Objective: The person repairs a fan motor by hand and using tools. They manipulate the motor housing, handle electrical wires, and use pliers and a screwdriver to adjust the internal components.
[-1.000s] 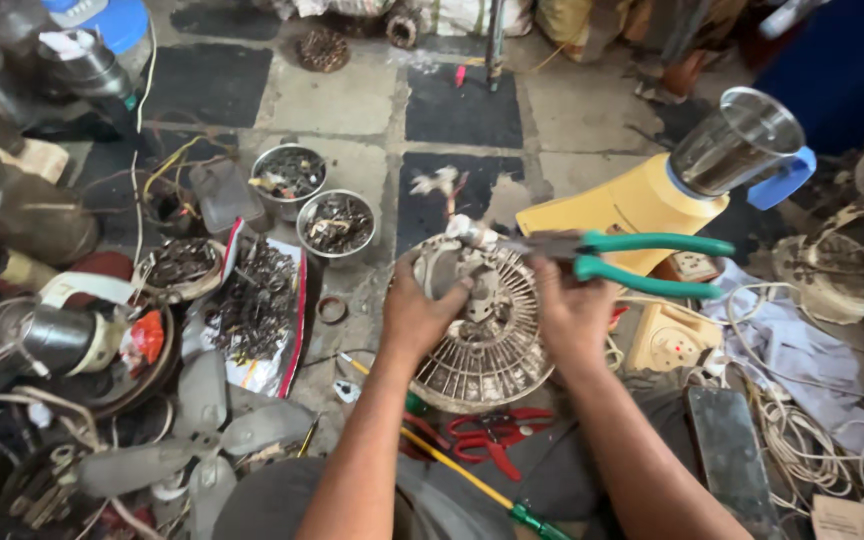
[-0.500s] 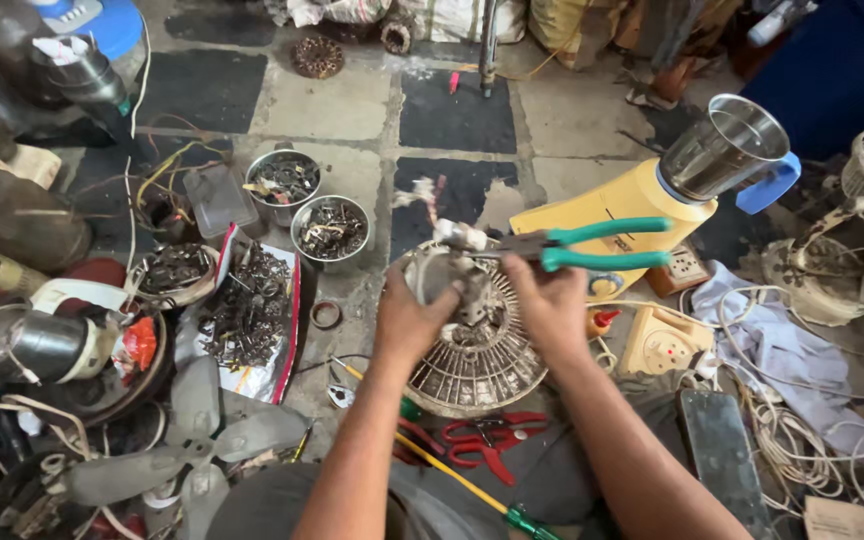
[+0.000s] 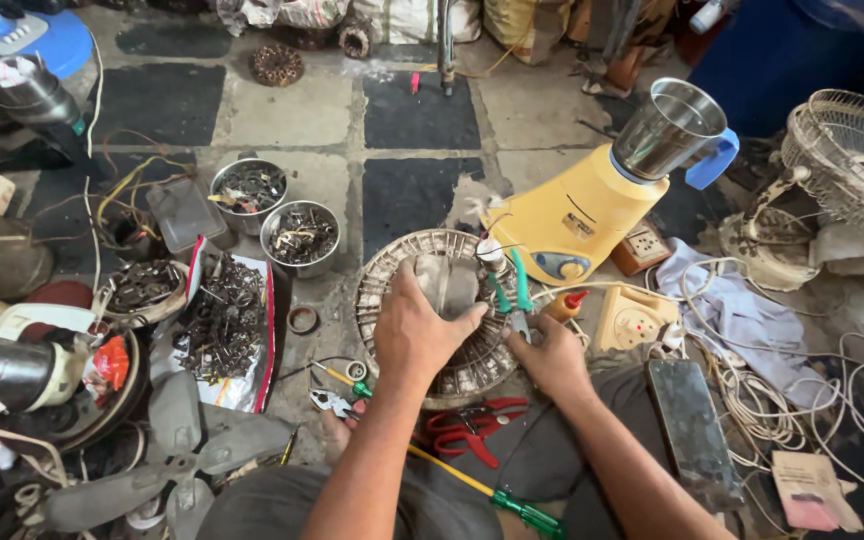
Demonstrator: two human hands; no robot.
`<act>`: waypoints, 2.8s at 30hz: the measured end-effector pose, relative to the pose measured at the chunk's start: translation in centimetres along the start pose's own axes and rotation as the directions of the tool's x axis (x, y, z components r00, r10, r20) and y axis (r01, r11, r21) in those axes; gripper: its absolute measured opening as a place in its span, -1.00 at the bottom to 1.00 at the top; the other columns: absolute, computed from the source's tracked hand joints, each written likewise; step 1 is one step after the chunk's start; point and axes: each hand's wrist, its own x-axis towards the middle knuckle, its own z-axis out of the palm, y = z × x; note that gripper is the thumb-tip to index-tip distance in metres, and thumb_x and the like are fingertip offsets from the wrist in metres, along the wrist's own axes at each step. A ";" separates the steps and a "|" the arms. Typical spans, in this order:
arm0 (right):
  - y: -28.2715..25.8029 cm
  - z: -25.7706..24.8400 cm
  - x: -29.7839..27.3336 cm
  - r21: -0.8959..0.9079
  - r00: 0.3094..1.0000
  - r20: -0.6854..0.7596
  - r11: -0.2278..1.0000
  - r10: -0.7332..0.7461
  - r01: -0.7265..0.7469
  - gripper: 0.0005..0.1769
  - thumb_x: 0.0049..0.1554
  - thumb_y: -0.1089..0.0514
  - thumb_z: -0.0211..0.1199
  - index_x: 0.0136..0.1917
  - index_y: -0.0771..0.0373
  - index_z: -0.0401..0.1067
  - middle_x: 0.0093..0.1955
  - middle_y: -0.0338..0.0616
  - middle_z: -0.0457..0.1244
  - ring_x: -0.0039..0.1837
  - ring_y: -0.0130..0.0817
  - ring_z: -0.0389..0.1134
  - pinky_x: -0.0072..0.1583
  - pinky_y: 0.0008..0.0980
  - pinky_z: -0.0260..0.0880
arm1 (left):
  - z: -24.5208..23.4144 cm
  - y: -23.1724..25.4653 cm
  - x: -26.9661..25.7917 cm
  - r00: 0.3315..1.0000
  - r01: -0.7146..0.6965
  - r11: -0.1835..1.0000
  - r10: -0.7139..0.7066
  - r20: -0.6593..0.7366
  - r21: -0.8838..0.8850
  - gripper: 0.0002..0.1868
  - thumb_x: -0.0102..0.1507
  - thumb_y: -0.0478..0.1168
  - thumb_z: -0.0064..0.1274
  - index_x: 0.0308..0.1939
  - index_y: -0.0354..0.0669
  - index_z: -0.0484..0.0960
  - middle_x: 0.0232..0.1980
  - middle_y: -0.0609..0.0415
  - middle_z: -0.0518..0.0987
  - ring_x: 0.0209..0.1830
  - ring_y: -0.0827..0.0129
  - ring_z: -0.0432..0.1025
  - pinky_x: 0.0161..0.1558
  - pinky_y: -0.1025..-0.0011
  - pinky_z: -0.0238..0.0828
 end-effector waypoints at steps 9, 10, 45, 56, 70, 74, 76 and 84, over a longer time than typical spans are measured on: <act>-5.6 -0.4 3.3 0.465 0.992 0.054 0.876 0.114 -0.127 -0.62 0.21 0.01 0.29 0.04 0.42 0.56 -0.13 -0.06 0.44 -0.08 -0.43 0.40 0.02 -0.41 0.38 | 0.4 -1.9 0.6 0.987 -0.150 0.975 0.138 -0.084 -0.165 -0.59 0.39 -0.02 -0.01 0.24 -0.14 0.51 0.12 -0.14 0.61 0.09 -0.10 0.50 0.06 0.07 0.43; -6.0 0.3 3.9 0.558 0.983 0.065 0.811 0.172 -0.178 -0.62 0.20 0.02 0.32 0.03 0.44 0.56 -0.14 -0.09 0.42 -0.10 -0.46 0.37 0.00 -0.43 0.37 | 0.2 -2.5 1.1 0.982 -0.176 0.971 0.161 -0.104 -0.164 -0.65 0.37 -0.09 -0.05 0.19 -0.11 0.56 0.08 -0.12 0.62 0.07 -0.10 0.51 0.06 0.07 0.43; -5.5 4.7 4.1 0.880 0.960 0.067 0.437 0.272 -0.185 -0.77 0.21 0.23 0.29 0.03 0.50 0.51 -0.08 -0.12 0.40 -0.07 -0.46 0.36 0.04 -0.46 0.37 | 3.4 -7.5 6.3 0.985 -0.126 0.977 0.144 0.097 -0.170 -0.54 0.47 0.06 -0.20 -0.15 -0.17 0.70 0.00 -0.11 0.61 0.04 -0.09 0.44 0.16 0.02 0.31; -5.1 4.2 4.4 0.906 0.958 0.115 0.368 0.263 -0.210 -0.84 0.23 0.27 0.33 -0.06 0.47 0.49 -0.17 -0.13 0.36 -0.17 -0.44 0.33 -0.07 -0.44 0.38 | 2.6 -7.3 5.8 0.989 -0.126 0.981 0.136 0.062 -0.147 -0.48 0.43 0.11 -0.17 -0.23 -0.22 0.72 -0.07 -0.13 0.60 -0.02 -0.12 0.44 0.07 0.03 0.32; -5.6 3.9 4.1 0.916 0.939 0.186 0.296 0.289 -0.272 -0.80 0.19 0.24 0.30 -0.02 0.48 0.49 -0.14 -0.08 0.39 -0.17 -0.40 0.40 -0.05 -0.39 0.45 | 3.6 -8.2 6.3 0.986 -0.140 0.962 0.157 0.055 -0.235 -0.52 0.42 0.09 -0.18 -0.18 -0.19 0.71 -0.05 -0.13 0.58 0.02 -0.10 0.41 0.09 0.04 0.30; -5.6 3.6 4.1 0.912 0.930 0.205 0.287 0.304 -0.294 -0.79 0.20 0.24 0.30 0.00 0.49 0.48 -0.15 -0.08 0.39 -0.18 -0.39 0.39 -0.06 -0.39 0.44 | 3.6 -8.5 6.2 0.990 -0.118 0.925 0.137 0.027 -0.362 -0.52 0.42 0.09 -0.22 -0.14 -0.13 0.73 -0.14 -0.12 0.59 -0.01 -0.10 0.41 0.08 0.06 0.30; -5.8 3.7 4.1 0.910 0.929 0.217 0.283 0.301 -0.304 -0.80 0.20 0.23 0.30 -0.01 0.48 0.48 -0.15 -0.08 0.38 -0.18 -0.39 0.39 -0.07 -0.39 0.44 | 3.9 -8.4 6.4 0.980 -0.191 0.903 0.199 -0.018 -0.384 -0.52 0.41 0.08 -0.20 -0.14 -0.23 0.67 -0.09 -0.15 0.56 0.00 -0.10 0.41 0.07 0.08 0.30; -5.7 3.5 4.1 0.917 0.939 0.218 0.274 0.266 -0.291 -0.82 0.20 0.24 0.30 -0.03 0.46 0.48 -0.14 -0.08 0.39 -0.16 -0.40 0.39 -0.06 -0.41 0.45 | 3.9 -8.8 6.6 0.978 -0.185 0.929 0.207 0.035 -0.319 -0.50 0.44 0.08 -0.21 -0.17 -0.21 0.72 -0.09 -0.16 0.63 0.01 -0.10 0.45 0.15 0.08 0.27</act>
